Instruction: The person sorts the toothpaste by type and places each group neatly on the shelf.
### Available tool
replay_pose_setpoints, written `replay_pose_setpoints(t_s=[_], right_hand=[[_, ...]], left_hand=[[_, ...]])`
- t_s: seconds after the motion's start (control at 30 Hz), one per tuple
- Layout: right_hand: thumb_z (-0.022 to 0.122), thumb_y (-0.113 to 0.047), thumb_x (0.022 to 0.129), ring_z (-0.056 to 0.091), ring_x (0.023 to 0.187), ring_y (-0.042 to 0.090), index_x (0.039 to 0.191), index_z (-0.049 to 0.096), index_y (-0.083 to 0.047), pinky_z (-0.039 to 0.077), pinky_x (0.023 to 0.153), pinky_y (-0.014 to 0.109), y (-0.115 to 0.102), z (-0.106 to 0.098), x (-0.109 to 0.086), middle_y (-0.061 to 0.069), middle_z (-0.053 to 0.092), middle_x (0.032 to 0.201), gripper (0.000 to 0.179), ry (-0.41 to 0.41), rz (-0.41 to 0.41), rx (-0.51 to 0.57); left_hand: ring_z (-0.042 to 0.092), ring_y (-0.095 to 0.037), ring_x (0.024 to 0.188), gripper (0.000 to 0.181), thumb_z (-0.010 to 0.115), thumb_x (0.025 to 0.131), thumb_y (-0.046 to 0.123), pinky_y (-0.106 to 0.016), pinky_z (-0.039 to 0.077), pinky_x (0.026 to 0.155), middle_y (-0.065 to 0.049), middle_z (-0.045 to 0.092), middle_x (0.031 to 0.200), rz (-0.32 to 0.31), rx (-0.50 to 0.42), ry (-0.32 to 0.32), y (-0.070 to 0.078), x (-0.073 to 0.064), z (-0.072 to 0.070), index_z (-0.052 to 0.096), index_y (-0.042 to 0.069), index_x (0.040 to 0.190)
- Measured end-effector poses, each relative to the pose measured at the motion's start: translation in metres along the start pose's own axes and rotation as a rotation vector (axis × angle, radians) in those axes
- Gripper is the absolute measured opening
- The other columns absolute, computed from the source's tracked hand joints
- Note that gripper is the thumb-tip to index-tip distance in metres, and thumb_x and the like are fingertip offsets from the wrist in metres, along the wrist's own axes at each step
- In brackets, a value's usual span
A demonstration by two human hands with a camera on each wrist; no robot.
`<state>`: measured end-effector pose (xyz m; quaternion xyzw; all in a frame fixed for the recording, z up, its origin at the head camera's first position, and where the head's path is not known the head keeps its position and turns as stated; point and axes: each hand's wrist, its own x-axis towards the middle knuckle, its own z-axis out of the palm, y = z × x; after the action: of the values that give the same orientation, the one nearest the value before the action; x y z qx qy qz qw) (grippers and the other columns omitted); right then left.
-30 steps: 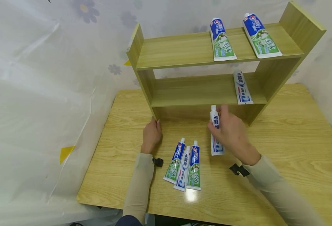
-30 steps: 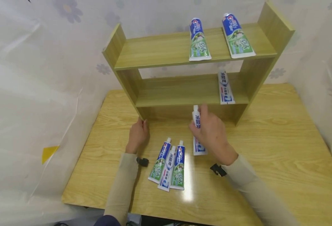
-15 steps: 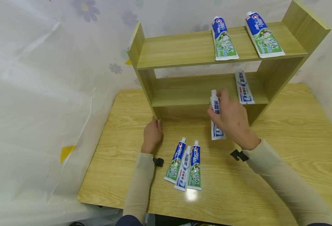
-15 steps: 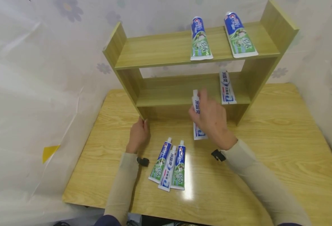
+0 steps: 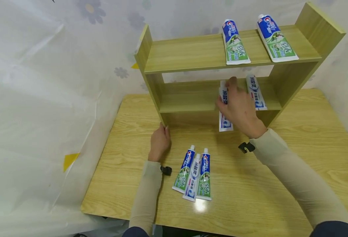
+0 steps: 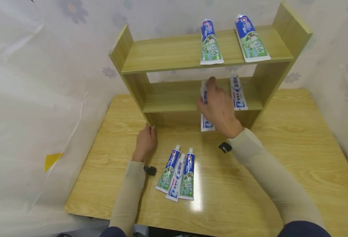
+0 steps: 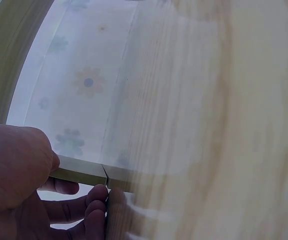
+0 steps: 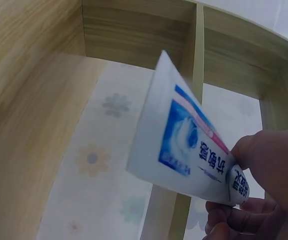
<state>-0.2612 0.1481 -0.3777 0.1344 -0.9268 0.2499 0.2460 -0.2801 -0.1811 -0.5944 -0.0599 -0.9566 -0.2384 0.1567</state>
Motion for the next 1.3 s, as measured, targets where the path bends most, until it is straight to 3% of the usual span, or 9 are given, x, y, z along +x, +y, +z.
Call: replay_pose_setpoints(t_s=[0.2, 0.53, 0.73, 0.9, 1.3], right_hand=[[0.059, -0.019, 0.105, 0.062, 0.052, 0.032, 0.136, 0.048, 0.009, 0.037, 0.04, 0.034, 0.006, 0.001, 0.02, 0.021, 0.063, 0.076, 0.043, -0.028, 0.035, 0.005], [0.05, -0.029, 0.11, 0.071, 0.065, 0.034, 0.152, 0.039, 0.004, 0.052, 0.046, 0.037, 0.017, 0.008, 0.053, 0.023, 0.067, 0.098, 0.055, -0.297, 0.255, 0.06], [0.047, -0.031, 0.111, 0.074, 0.069, 0.034, 0.165, 0.023, -0.001, 0.056, 0.049, 0.037, 0.022, 0.013, 0.059, 0.023, 0.068, 0.102, 0.066, -0.385, 0.3, 0.075], [0.048, -0.03, 0.111, 0.073, 0.065, 0.035, 0.174, 0.002, -0.005, 0.056, 0.047, 0.038, 0.026, 0.014, 0.064, 0.025, 0.068, 0.1, 0.082, -0.404, 0.306, 0.069], [0.049, -0.028, 0.109, 0.07, 0.057, 0.033, 0.175, -0.007, -0.01, 0.055, 0.045, 0.04, 0.03, 0.02, 0.072, 0.024, 0.069, 0.088, 0.089, -0.382, 0.292, 0.068]], left_hand=[[0.071, -0.04, 0.069, 0.037, 0.04, 0.12, 0.034, -0.054, 0.055, 0.061, -0.017, 0.068, 0.079, -0.005, -0.001, -0.008, -0.002, 0.001, 0.002, 0.06, 0.003, 0.116], [0.072, -0.043, 0.072, 0.038, 0.039, 0.12, 0.034, -0.056, 0.056, 0.063, -0.019, 0.069, 0.081, -0.007, 0.009, -0.001, -0.003, 0.0, 0.001, 0.06, 0.002, 0.118], [0.071, -0.043, 0.071, 0.037, 0.039, 0.119, 0.034, -0.057, 0.055, 0.063, -0.018, 0.068, 0.079, -0.016, 0.005, -0.006, -0.003, -0.002, 0.002, 0.059, 0.003, 0.116], [0.069, -0.041, 0.067, 0.036, 0.039, 0.119, 0.034, -0.055, 0.053, 0.061, -0.016, 0.065, 0.076, 0.003, 0.004, -0.006, -0.002, -0.003, 0.003, 0.058, 0.003, 0.115], [0.071, -0.043, 0.071, 0.037, 0.037, 0.12, 0.033, -0.056, 0.055, 0.063, -0.018, 0.067, 0.079, -0.004, 0.012, -0.016, 0.001, -0.001, -0.002, 0.057, 0.003, 0.115]])
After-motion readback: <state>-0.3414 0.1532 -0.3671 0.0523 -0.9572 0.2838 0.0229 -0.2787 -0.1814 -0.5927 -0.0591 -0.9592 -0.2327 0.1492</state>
